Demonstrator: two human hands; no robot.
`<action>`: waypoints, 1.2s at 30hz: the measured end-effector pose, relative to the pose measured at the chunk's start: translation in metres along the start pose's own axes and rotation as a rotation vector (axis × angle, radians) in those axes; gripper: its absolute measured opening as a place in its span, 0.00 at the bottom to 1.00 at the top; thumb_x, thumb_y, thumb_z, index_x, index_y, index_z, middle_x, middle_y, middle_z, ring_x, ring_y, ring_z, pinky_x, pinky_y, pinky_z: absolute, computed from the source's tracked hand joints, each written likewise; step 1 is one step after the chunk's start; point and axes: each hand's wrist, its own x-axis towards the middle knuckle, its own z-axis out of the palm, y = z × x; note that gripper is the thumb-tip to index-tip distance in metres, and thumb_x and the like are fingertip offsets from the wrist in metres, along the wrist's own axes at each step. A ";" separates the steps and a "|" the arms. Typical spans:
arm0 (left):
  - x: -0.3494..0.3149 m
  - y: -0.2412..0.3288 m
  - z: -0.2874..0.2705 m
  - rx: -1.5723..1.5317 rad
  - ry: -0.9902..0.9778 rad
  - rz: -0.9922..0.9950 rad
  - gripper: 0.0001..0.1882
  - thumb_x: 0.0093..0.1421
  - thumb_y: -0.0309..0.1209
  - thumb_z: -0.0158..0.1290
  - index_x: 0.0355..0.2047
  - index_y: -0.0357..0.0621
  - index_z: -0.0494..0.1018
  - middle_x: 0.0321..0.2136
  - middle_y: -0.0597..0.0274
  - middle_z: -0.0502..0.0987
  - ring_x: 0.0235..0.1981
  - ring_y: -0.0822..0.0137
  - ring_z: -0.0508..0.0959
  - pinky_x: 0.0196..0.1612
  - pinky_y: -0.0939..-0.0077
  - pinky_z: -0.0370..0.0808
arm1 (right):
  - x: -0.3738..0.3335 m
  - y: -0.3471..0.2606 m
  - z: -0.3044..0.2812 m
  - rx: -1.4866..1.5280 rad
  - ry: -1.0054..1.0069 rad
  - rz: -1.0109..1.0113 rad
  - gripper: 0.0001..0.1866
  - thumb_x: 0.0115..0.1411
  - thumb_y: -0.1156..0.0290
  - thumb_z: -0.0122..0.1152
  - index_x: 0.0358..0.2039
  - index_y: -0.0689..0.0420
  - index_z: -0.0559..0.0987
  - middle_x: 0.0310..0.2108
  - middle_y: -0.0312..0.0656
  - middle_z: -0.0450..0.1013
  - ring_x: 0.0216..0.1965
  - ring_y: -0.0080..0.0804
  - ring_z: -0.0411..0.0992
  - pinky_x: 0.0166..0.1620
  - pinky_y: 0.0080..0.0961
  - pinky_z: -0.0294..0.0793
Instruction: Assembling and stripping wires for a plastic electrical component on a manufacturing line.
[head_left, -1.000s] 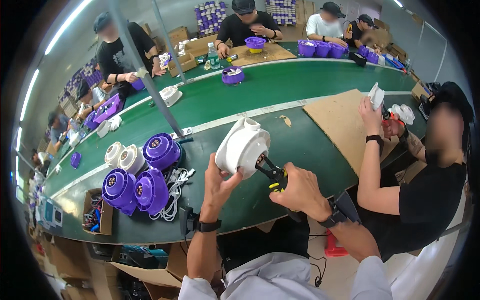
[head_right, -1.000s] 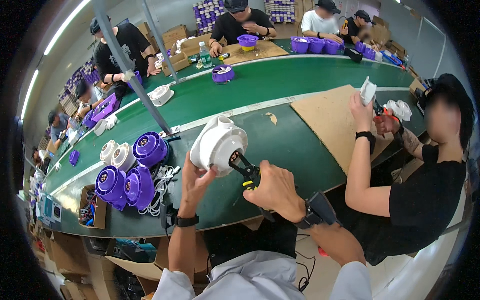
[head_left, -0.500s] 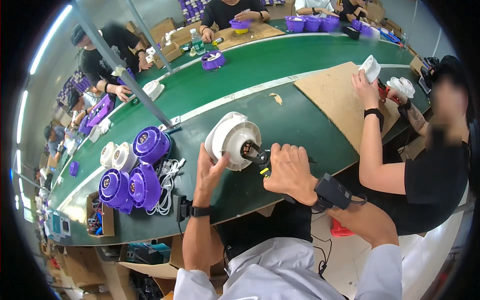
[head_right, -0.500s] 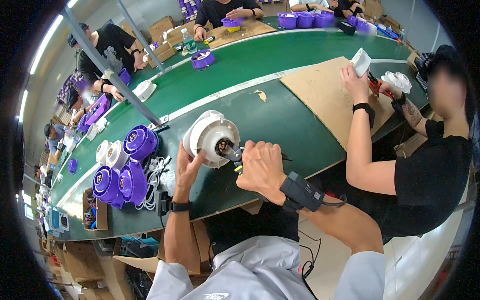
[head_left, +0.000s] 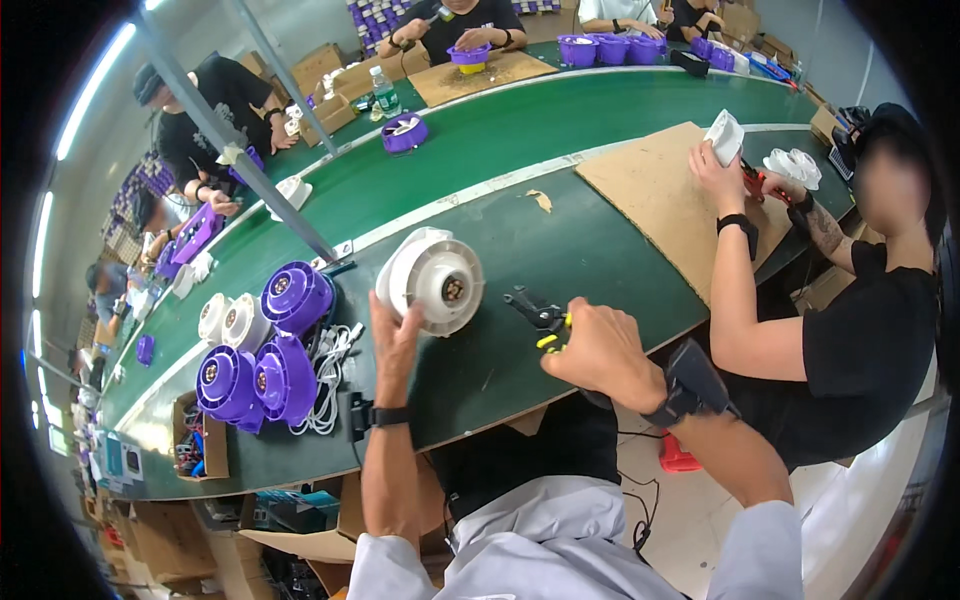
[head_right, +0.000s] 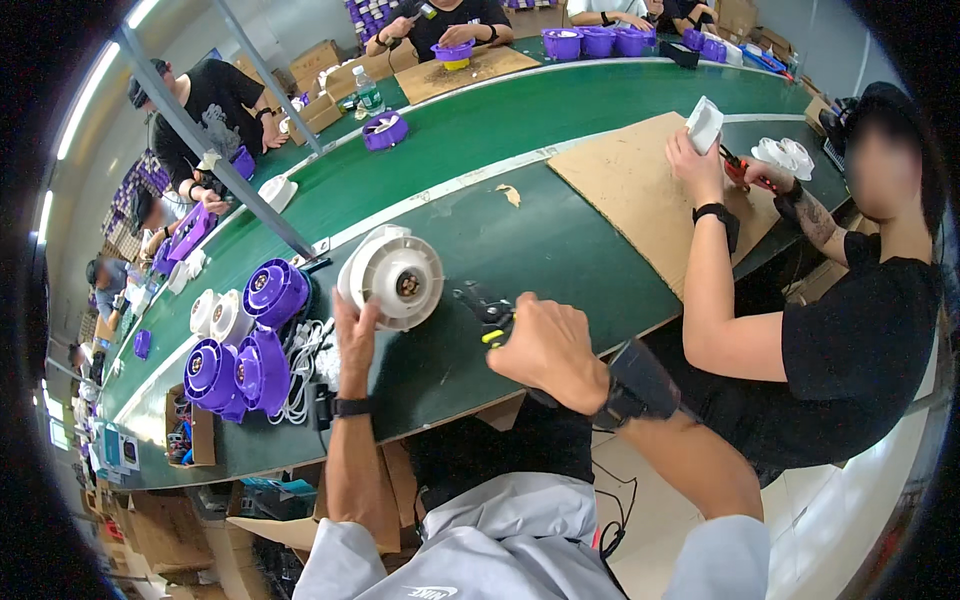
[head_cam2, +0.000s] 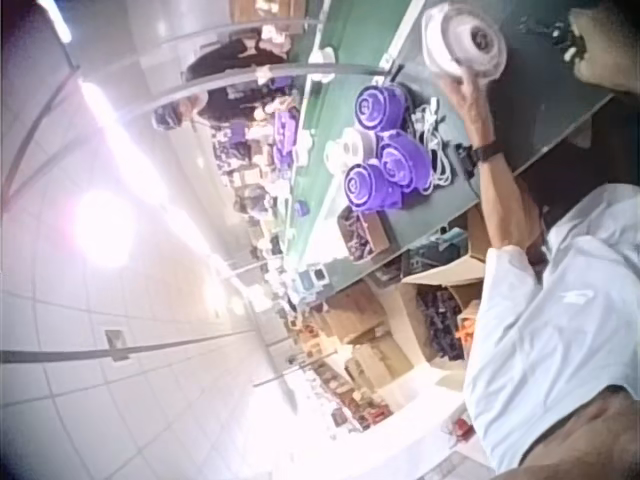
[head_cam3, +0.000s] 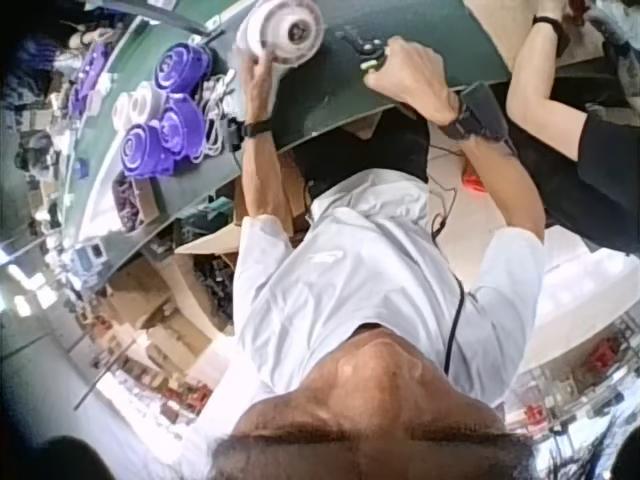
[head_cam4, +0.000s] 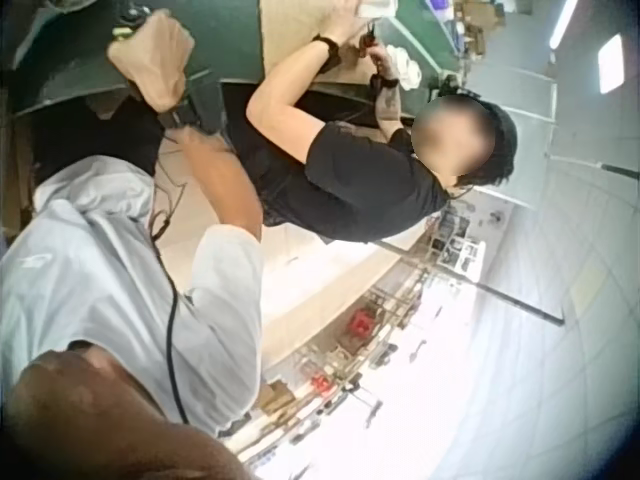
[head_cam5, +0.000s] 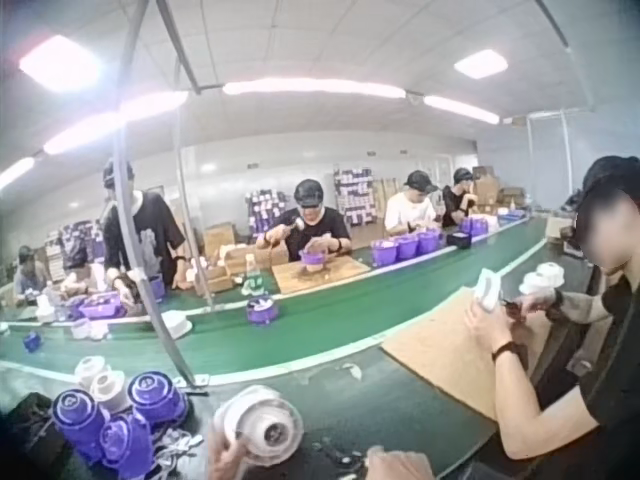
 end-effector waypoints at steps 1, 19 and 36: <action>0.002 -0.001 -0.006 -0.015 -0.008 -0.016 0.24 0.61 0.27 0.55 0.56 0.37 0.62 0.46 0.57 0.71 0.46 0.68 0.74 0.49 0.73 0.74 | 0.000 0.007 0.001 0.001 -0.003 -0.008 0.21 0.40 0.63 0.65 0.29 0.70 0.76 0.23 0.61 0.75 0.29 0.61 0.76 0.37 0.44 0.77; 0.008 0.006 -0.066 0.217 0.146 -0.641 0.29 0.67 0.51 0.45 0.38 0.31 0.74 0.24 0.56 0.76 0.20 0.65 0.79 0.22 0.72 0.81 | 0.057 0.055 0.048 1.071 0.145 -0.051 0.21 0.52 0.68 0.70 0.43 0.59 0.71 0.31 0.31 0.65 0.31 0.18 0.63 0.36 0.18 0.65; 0.008 0.026 -0.061 -0.451 0.054 -0.751 0.22 0.64 0.40 0.55 0.52 0.38 0.70 0.46 0.54 0.77 0.42 0.63 0.81 0.48 0.59 0.80 | 0.058 0.069 0.057 0.676 -0.277 -0.150 0.39 0.44 0.53 0.77 0.51 0.61 0.71 0.44 0.49 0.70 0.48 0.43 0.68 0.52 0.38 0.67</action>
